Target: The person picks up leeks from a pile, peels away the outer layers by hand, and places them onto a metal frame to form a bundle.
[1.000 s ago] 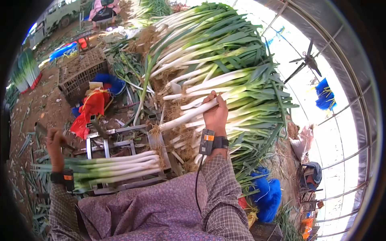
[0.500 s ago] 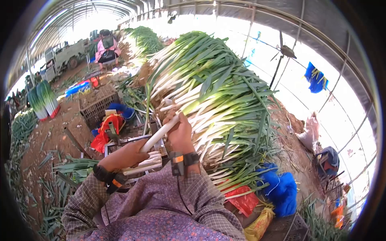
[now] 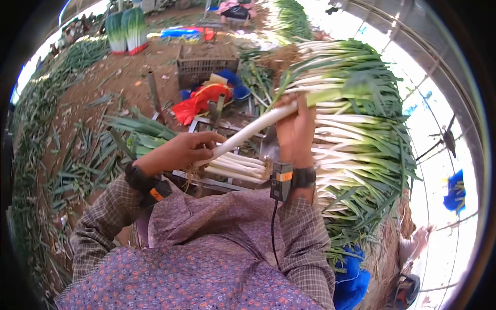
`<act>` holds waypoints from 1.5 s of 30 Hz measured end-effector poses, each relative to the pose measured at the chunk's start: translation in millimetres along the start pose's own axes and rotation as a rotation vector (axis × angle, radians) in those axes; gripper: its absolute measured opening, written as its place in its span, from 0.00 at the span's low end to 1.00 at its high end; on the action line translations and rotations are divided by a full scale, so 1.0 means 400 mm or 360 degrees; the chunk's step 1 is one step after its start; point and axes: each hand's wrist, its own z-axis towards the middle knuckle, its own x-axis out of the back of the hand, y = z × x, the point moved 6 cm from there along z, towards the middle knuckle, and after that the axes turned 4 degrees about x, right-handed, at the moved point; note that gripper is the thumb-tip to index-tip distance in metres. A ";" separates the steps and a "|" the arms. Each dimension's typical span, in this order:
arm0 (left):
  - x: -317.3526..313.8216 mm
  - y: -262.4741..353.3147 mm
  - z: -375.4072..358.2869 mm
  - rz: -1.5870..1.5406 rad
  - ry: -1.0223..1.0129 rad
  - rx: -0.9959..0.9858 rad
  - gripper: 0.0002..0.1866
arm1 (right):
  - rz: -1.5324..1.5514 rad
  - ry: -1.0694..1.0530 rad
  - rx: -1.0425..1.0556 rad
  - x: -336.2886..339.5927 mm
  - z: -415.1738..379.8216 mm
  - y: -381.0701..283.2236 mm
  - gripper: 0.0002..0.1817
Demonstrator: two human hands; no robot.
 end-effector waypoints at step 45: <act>0.109 -0.926 0.488 0.1631 0.0033 0.0163 0.18 | -0.3105 -0.1233 -0.0672 0.785 0.026 0.609 0.16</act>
